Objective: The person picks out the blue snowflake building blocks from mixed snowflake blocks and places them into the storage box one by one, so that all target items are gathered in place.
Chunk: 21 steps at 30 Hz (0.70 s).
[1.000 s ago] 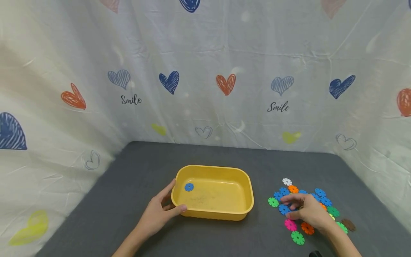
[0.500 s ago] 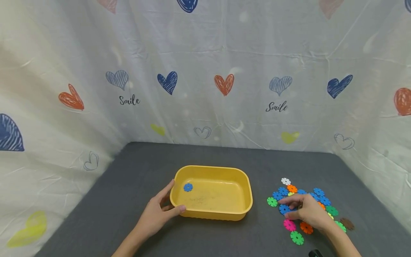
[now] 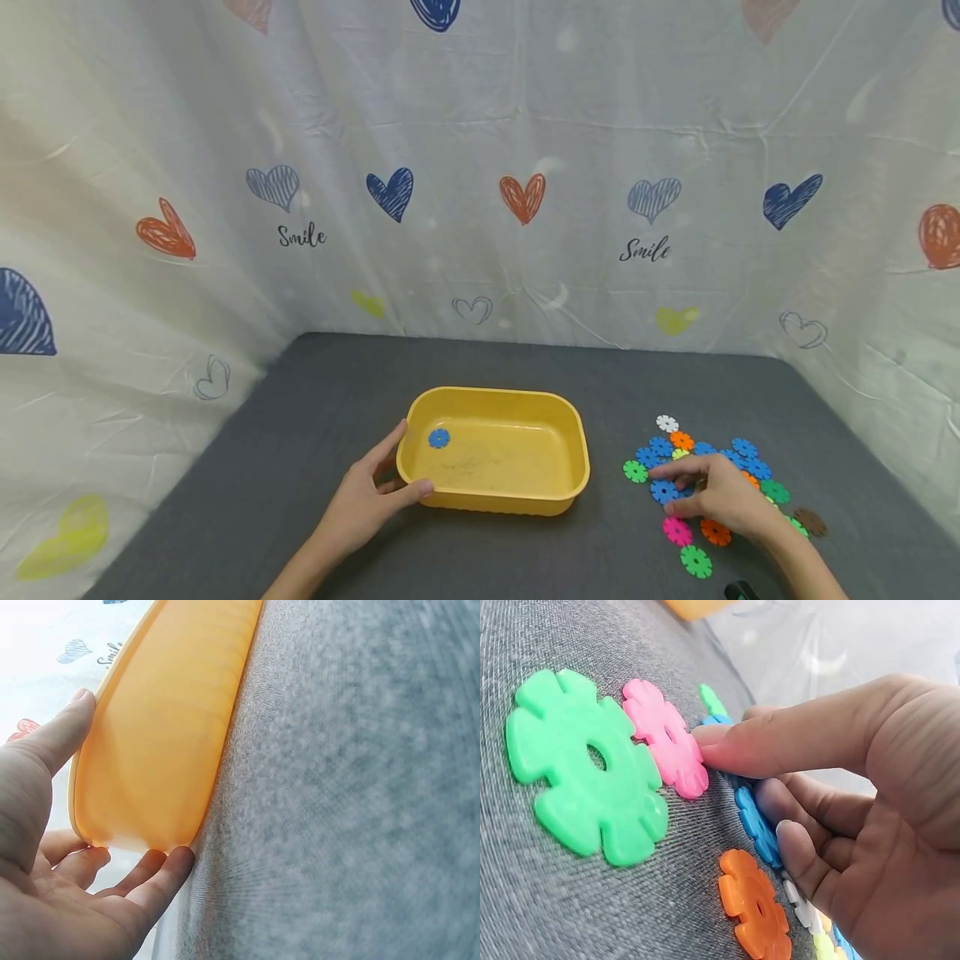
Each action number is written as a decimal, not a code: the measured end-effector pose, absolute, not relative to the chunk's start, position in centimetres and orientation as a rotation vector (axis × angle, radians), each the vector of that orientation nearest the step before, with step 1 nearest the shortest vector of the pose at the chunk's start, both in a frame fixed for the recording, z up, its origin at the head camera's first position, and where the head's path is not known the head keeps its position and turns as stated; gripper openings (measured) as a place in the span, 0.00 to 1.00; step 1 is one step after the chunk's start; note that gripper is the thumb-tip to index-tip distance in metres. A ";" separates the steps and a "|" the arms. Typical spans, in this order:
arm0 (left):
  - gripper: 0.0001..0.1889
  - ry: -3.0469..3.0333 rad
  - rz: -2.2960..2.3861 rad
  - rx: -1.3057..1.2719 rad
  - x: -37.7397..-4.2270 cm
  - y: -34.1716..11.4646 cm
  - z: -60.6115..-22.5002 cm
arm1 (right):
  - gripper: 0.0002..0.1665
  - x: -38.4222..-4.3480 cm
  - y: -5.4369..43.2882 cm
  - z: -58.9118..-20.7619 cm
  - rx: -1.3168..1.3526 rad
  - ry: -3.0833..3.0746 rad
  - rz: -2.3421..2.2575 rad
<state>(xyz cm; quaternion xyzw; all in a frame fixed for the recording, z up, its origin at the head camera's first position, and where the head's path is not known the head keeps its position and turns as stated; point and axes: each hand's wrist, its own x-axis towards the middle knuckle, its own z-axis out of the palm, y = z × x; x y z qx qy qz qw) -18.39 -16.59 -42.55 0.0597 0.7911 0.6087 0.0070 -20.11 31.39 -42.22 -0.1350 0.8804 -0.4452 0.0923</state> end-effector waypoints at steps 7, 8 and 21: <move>0.49 2.472 1.912 0.186 -18.4 -16.6 -42.6 | 0.27 -20.2 31.6 -42.1 -0.444 2.616 -1.281; 0.49 2.473 1.912 0.185 -18.4 -16.5 -42.6 | 0.27 -20.2 31.6 -42.1 -0.448 2.612 -1.279; 0.49 2.477 1.913 0.183 -18.4 -16.5 -42.6 | 0.28 -20.1 31.8 -42.1 -0.433 2.535 -1.335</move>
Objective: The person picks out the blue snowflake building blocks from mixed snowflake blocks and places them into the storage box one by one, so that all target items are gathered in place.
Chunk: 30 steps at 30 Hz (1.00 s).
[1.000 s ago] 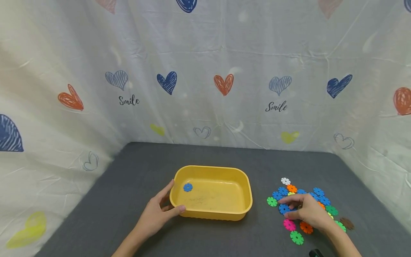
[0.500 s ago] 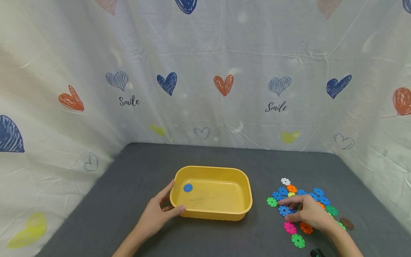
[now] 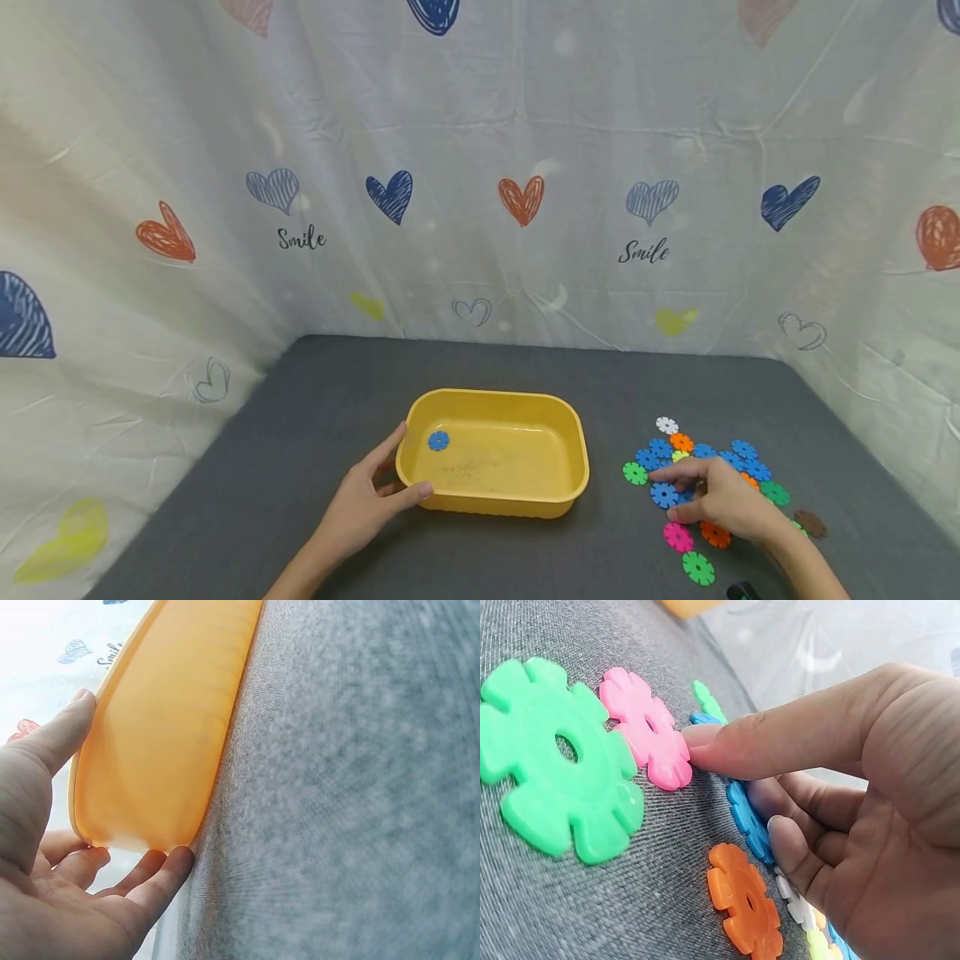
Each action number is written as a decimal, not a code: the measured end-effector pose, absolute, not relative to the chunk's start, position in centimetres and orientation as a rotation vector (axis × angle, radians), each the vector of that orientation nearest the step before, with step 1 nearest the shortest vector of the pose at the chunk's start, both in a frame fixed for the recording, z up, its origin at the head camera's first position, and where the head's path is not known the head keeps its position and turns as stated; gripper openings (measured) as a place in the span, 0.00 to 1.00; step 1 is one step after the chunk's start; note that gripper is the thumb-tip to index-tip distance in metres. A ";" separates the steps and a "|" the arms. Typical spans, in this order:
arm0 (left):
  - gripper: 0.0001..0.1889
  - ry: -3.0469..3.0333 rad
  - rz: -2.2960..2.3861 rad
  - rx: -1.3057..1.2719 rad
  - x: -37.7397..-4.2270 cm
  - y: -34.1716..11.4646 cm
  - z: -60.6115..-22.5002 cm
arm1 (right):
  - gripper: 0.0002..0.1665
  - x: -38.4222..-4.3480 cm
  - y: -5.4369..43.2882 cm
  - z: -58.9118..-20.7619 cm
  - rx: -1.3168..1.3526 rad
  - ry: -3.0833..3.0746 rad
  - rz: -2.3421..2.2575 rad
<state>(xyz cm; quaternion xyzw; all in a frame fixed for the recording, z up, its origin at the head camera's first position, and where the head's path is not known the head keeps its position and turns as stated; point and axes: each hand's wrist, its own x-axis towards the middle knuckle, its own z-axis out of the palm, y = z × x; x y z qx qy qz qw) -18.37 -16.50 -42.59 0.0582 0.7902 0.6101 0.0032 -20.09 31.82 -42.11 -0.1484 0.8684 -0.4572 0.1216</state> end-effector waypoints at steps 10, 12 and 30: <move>0.49 2.485 1.897 0.178 -18.4 -16.4 -42.6 | 0.27 -20.0 31.9 -42.2 -0.427 2.543 -1.332; 0.49 2.482 1.897 0.179 -18.4 -16.4 -42.6 | 0.27 -20.0 31.8 -42.2 -0.427 2.559 -1.319; 0.49 2.480 1.886 0.178 -18.6 -16.4 -42.5 | 0.26 -20.2 31.7 -42.5 -0.415 2.582 -1.340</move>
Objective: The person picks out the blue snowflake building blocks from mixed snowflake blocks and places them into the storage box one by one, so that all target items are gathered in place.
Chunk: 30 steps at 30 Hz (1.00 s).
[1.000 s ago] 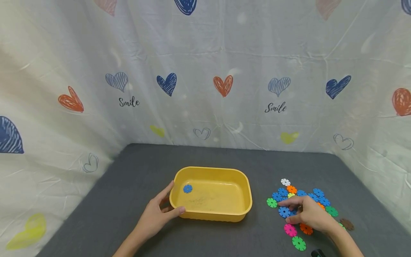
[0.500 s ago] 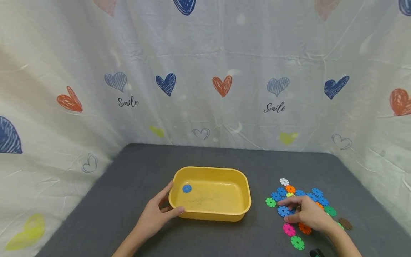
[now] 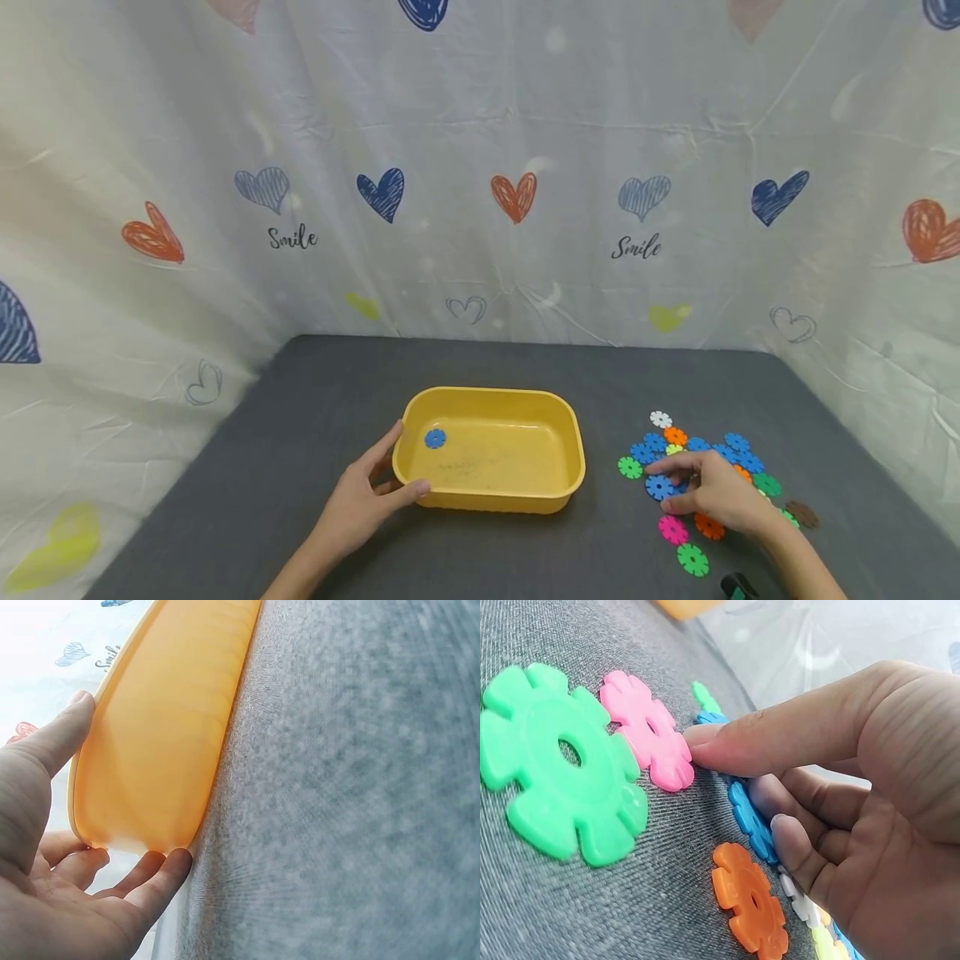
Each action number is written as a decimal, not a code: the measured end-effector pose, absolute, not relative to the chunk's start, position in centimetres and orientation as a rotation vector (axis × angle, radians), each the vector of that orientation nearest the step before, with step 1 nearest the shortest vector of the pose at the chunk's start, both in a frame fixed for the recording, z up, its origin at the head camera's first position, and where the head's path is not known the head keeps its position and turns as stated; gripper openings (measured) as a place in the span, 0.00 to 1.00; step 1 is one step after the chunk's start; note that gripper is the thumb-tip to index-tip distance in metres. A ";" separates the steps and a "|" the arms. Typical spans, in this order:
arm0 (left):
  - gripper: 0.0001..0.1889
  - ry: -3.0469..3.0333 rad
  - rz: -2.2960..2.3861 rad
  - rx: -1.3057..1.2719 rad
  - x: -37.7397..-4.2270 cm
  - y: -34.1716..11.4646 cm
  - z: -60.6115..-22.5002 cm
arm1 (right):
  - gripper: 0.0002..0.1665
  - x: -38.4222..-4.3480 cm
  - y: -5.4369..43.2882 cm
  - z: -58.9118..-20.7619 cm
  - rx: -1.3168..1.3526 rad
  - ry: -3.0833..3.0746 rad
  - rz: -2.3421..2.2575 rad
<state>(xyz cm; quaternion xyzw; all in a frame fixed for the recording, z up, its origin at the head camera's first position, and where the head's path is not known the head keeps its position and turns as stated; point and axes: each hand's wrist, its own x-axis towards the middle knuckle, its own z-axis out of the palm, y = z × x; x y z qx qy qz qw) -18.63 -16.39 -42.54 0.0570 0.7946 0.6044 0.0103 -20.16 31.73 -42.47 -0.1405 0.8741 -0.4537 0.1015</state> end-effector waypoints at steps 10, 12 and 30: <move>0.49 2.476 1.880 0.149 -18.7 -16.4 -42.3 | 0.26 -20.1 31.5 -42.5 -0.393 2.594 -1.356; 0.49 2.466 1.887 0.145 -18.6 -16.3 -42.4 | 0.26 -20.1 31.5 -42.5 -0.390 2.600 -1.355; 0.48 2.466 1.918 0.176 -18.6 -16.4 -42.7 | 0.26 -20.0 31.4 -42.2 -0.369 2.640 -1.296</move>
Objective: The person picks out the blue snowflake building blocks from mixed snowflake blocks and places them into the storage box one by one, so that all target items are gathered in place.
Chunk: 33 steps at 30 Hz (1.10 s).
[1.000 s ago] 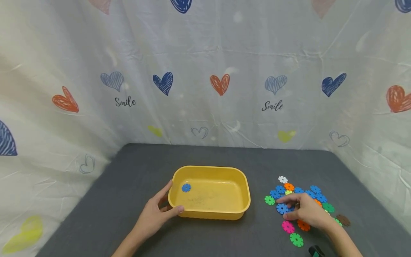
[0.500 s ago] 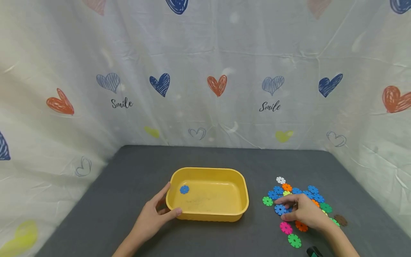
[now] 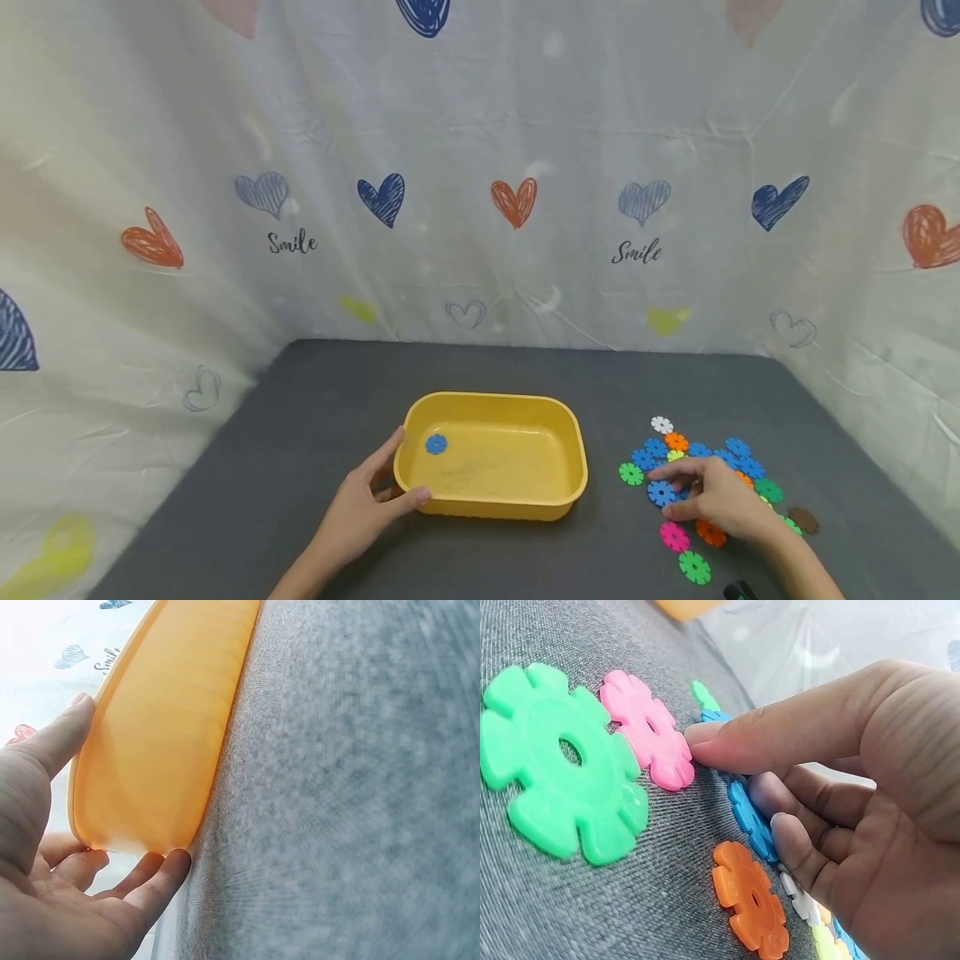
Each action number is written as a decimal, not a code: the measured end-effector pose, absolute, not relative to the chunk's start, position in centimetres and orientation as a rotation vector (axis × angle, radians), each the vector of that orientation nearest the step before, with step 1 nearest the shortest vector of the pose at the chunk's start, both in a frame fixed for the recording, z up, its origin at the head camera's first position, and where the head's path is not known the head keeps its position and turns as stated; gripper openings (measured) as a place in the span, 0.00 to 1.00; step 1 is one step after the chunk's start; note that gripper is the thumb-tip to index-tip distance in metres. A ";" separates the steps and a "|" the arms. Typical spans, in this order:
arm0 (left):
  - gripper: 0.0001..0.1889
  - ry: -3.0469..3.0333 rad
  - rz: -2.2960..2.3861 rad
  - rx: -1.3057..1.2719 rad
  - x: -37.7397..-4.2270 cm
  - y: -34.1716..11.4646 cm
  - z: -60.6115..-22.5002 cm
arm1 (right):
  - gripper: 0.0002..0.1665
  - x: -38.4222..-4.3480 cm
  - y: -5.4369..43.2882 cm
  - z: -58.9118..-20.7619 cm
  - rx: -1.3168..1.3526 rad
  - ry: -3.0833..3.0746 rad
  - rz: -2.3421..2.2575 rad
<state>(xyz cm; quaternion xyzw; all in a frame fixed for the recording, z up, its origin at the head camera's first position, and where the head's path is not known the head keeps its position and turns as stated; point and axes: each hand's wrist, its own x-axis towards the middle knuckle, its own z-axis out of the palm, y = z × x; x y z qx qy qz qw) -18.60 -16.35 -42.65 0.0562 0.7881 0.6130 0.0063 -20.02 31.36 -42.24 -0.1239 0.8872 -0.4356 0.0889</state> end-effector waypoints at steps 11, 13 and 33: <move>0.49 2.430 1.943 0.172 -18.6 -16.3 -42.9 | 0.26 -19.8 31.3 -42.1 -0.302 2.698 -1.316; 0.49 2.428 1.941 0.162 -18.5 -16.3 -42.9 | 0.27 -19.7 31.2 -42.0 -0.287 2.698 -1.317; 0.49 2.470 1.919 0.197 -18.5 -16.4 -42.8 | 0.29 -19.4 29.7 -41.5 -0.101 2.771 -1.379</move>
